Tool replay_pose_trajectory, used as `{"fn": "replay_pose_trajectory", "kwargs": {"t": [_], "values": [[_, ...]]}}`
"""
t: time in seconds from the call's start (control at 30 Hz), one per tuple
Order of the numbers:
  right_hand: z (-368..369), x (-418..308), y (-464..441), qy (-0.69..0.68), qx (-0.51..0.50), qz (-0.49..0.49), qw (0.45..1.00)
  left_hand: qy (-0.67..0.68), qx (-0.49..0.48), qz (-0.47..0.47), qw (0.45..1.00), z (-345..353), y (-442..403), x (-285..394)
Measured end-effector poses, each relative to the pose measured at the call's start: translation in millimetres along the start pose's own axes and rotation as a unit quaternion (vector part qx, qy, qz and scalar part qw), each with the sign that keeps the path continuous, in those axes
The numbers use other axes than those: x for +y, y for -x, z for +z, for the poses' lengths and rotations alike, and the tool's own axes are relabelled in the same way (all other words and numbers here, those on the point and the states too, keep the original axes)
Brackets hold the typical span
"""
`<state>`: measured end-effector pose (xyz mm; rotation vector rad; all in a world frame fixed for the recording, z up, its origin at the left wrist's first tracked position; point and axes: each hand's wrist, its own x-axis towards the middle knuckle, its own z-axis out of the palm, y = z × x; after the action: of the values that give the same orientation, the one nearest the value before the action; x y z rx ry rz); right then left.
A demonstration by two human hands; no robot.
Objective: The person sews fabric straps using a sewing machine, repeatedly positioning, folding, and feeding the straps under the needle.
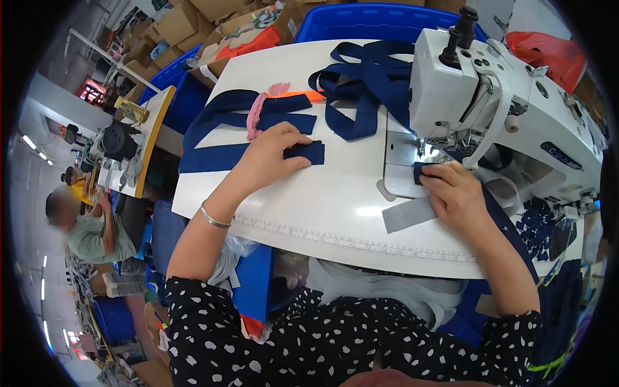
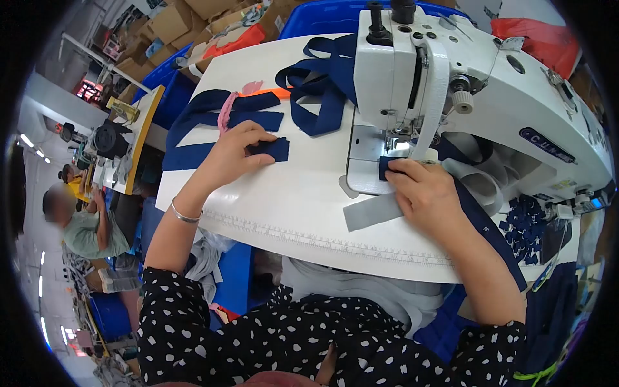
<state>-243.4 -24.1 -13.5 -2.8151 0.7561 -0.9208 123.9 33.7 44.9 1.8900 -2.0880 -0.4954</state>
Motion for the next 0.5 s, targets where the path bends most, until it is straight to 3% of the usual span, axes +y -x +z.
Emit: {"fn": "replay_pose_trajectory", "kwargs": {"t": [0.43, 0.5], "values": [[0.5, 1.8, 0.8, 0.005, -0.013, 0.008, 1.0, 0.014, 0.021, 0.001, 1.0, -0.6, -0.3, -10.5], [-0.2, 2.4, 1.1, 0.012, -0.013, 0.013, 1.0, -0.08, 0.17, 0.048, 0.981, 8.4, 2.1, -5.9]]}}
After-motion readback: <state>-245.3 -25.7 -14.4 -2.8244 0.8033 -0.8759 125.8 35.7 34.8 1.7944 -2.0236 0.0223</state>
